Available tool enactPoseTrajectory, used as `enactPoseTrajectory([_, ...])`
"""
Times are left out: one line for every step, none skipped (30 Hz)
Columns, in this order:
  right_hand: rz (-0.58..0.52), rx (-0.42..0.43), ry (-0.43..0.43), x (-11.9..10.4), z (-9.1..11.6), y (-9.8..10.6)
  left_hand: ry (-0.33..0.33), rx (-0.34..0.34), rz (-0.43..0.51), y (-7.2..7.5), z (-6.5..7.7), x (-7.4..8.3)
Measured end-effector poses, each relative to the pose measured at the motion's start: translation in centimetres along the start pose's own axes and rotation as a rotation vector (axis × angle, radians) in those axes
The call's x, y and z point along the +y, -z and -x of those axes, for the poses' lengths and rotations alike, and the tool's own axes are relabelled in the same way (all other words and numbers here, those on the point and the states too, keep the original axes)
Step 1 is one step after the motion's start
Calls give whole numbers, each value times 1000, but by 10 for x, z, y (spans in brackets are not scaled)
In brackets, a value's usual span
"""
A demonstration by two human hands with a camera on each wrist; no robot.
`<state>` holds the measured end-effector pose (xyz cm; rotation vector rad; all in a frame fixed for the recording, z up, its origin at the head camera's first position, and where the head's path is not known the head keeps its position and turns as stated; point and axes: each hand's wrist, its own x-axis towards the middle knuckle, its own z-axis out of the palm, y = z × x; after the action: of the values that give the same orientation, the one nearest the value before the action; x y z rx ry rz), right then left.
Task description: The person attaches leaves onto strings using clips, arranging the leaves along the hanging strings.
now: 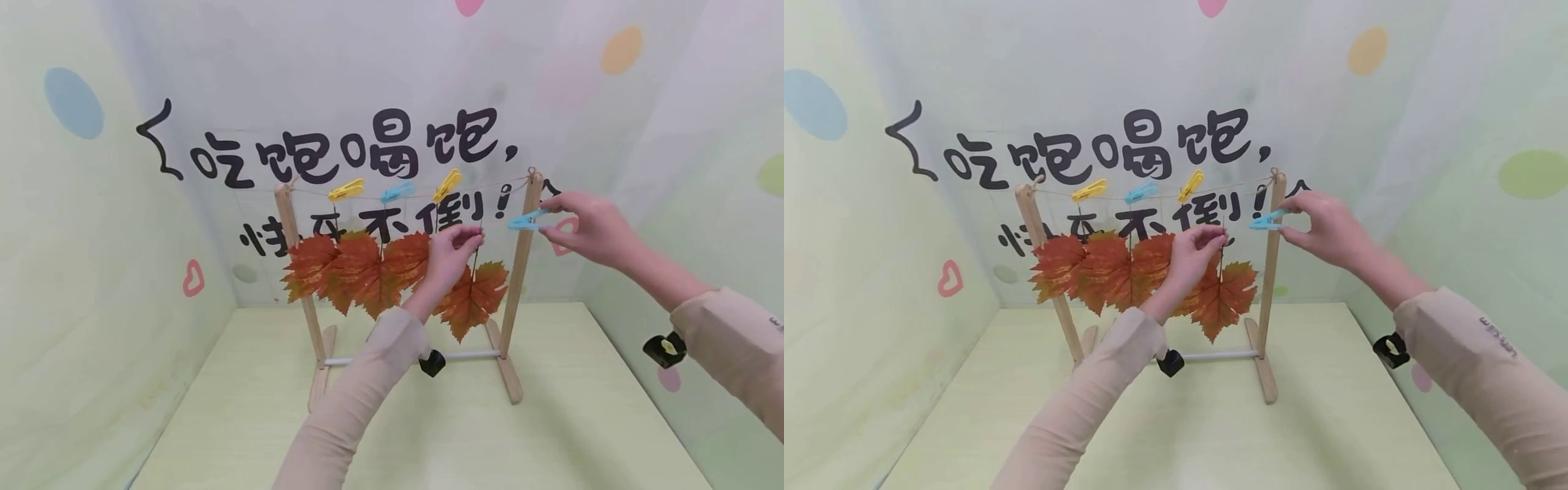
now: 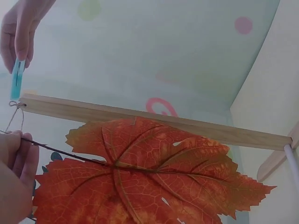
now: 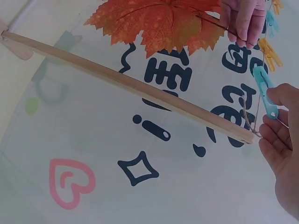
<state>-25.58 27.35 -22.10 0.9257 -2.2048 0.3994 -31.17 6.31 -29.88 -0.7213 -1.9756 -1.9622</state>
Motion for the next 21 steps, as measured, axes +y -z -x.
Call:
enactPoseTrajectory([-1, 11, 2, 0, -1, 1, -9, 11, -2, -1, -3, 0])
enactPoseTrajectory([3, 23, 4, 0, -2, 1, -14, 22, -8, -2, -5, 1])
enactPoseTrajectory([16, 35, 5, 1, -3, 2, -24, 30, -13, -2, -8, 3])
enactPoseTrajectory([17, 39, 2, 1, -4, 2, -31, 37, -18, -3, -10, 4])
enactPoseTrajectory([20, 40, -5, 1, -4, 2, -32, 43, -28, -4, -12, 5])
enactPoseTrajectory([23, 38, -14, 1, -5, 3, -36, 49, -31, -6, -14, 6])
enactPoseTrajectory([27, 37, -23, 2, -5, 3, -38, 56, -35, -7, -16, 8])
enactPoseTrajectory([28, 36, -31, 2, -5, 4, -40, 62, -45, -8, -18, 10])
enactPoseTrajectory([28, 35, -39, 2, -6, 4, -39, 71, -51, -10, -20, 11])
enactPoseTrajectory([30, 35, -47, 2, -6, 4, -34, 79, -57, -11, -22, 12])
enactPoseTrajectory([29, 35, -53, 2, -6, 4, -30, 87, -57, -12, -23, 13])
enactPoseTrajectory([26, 36, -58, 2, -6, 5, -28, 97, -57, -13, -25, 14])
enactPoseTrajectory([25, 39, -59, 3, -6, 4, -27, 105, -58, -14, -26, 15])
enactPoseTrajectory([22, 41, -63, 3, -6, 4, -26, 112, -59, -14, -28, 16])
enactPoseTrajectory([20, 42, -65, 4, -6, 4, -27, 120, -58, -15, -29, 16])
enactPoseTrajectory([19, 43, -66, 4, -7, 4, -31, 128, -58, -16, -30, 17])
enactPoseTrajectory([17, 44, -67, 4, -7, 4, -33, 137, -62, -16, -31, 17])
enactPoseTrajectory([16, 43, -69, 5, -7, 5, -30, 145, -66, -17, -31, 17])
enactPoseTrajectory([17, 44, -72, 5, -8, 4, -27, 154, -64, -17, -32, 17])
enactPoseTrajectory([15, 44, -78, 5, -8, 4, -21, 163, -62, -18, -32, 17])
enactPoseTrajectory([14, 42, -83, 5, -9, 5, -17, 171, -58, -19, -33, 17])
